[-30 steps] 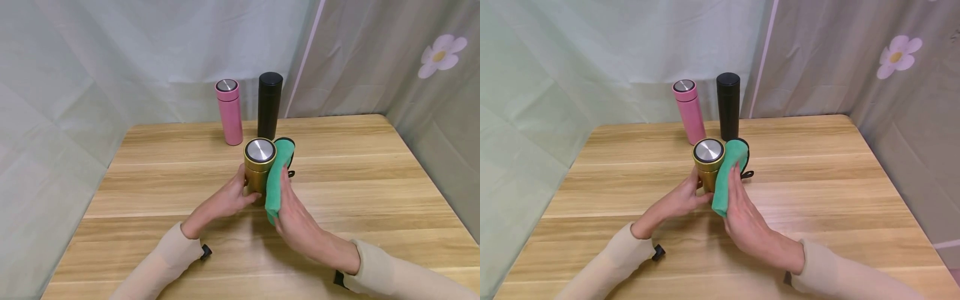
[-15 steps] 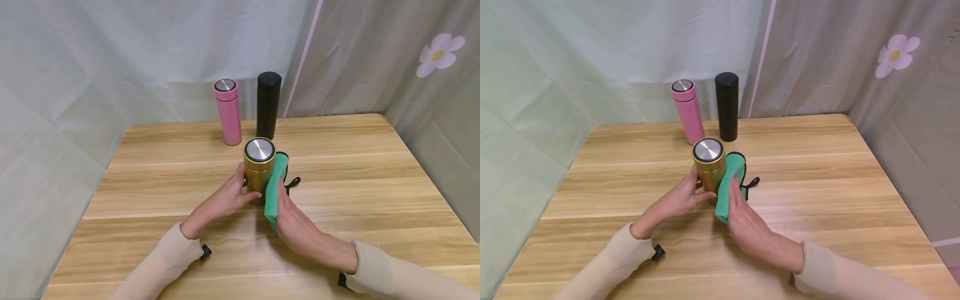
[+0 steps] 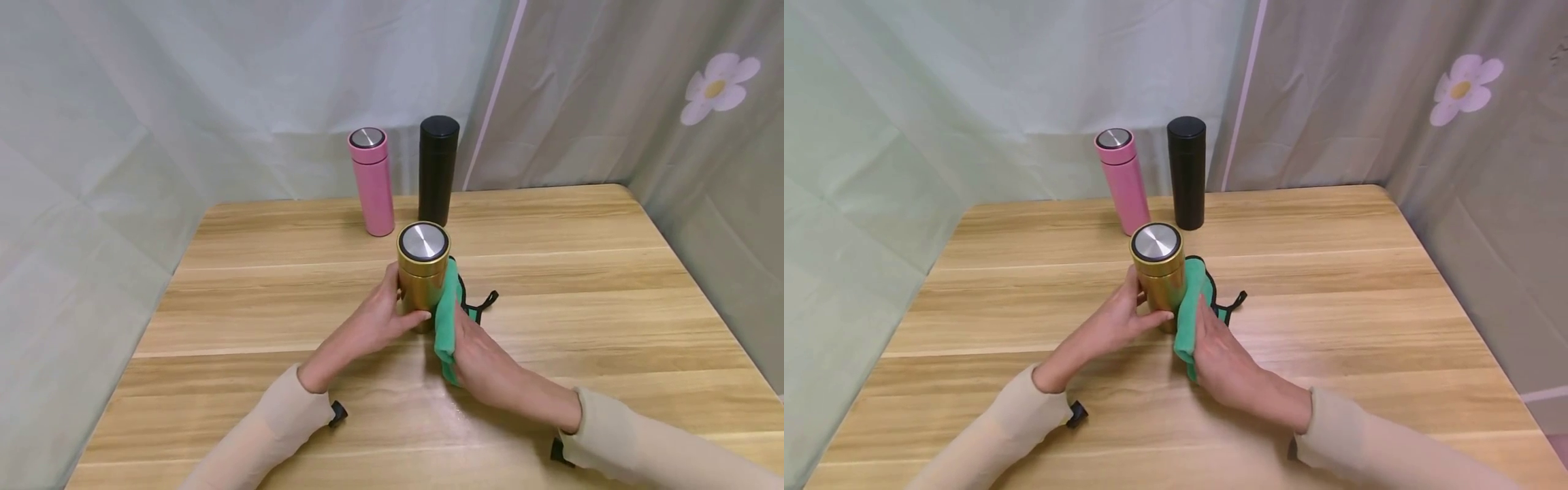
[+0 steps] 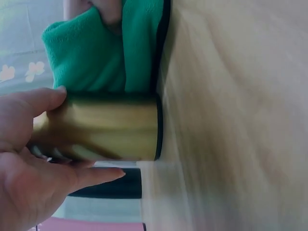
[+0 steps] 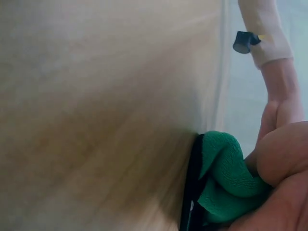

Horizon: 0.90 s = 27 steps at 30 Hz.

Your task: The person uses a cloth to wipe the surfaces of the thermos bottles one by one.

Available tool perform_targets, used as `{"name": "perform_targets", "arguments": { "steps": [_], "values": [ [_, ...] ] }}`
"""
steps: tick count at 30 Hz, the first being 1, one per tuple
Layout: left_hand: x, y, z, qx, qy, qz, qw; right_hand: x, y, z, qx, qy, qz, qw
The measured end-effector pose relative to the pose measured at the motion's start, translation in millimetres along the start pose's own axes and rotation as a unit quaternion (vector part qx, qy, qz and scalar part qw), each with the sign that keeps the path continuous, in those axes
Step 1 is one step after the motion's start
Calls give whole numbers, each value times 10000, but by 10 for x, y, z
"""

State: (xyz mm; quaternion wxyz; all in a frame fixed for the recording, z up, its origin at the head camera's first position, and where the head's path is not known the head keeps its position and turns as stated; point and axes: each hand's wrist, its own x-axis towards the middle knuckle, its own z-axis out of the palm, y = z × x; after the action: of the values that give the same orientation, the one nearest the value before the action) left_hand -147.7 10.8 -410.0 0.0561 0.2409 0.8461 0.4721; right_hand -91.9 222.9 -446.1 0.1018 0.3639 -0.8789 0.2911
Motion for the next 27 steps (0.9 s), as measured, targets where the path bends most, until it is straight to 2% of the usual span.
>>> {"name": "perform_targets", "arguments": {
  "steps": [5,12,16,22,24,27],
  "values": [
    [-3,32,59,-272,319,-253,9988,18,19,-55,53,-315,259,9992],
    [31,58,65,-474,751,-390,9953,-2,8,-159,221,-981,1139,9884],
    [45,66,13,-615,920,-312,9934,18,8,-182,353,-1017,1159,9874],
    [75,150,-92,-786,936,-230,9922,44,5,-201,632,-1044,1341,9834],
    [85,182,-124,-834,960,-203,9917,46,19,-220,915,-1053,1497,9788],
    [104,226,-171,-976,1015,-91,9900,40,60,-279,1513,-1024,1836,9659]
  ]
}}
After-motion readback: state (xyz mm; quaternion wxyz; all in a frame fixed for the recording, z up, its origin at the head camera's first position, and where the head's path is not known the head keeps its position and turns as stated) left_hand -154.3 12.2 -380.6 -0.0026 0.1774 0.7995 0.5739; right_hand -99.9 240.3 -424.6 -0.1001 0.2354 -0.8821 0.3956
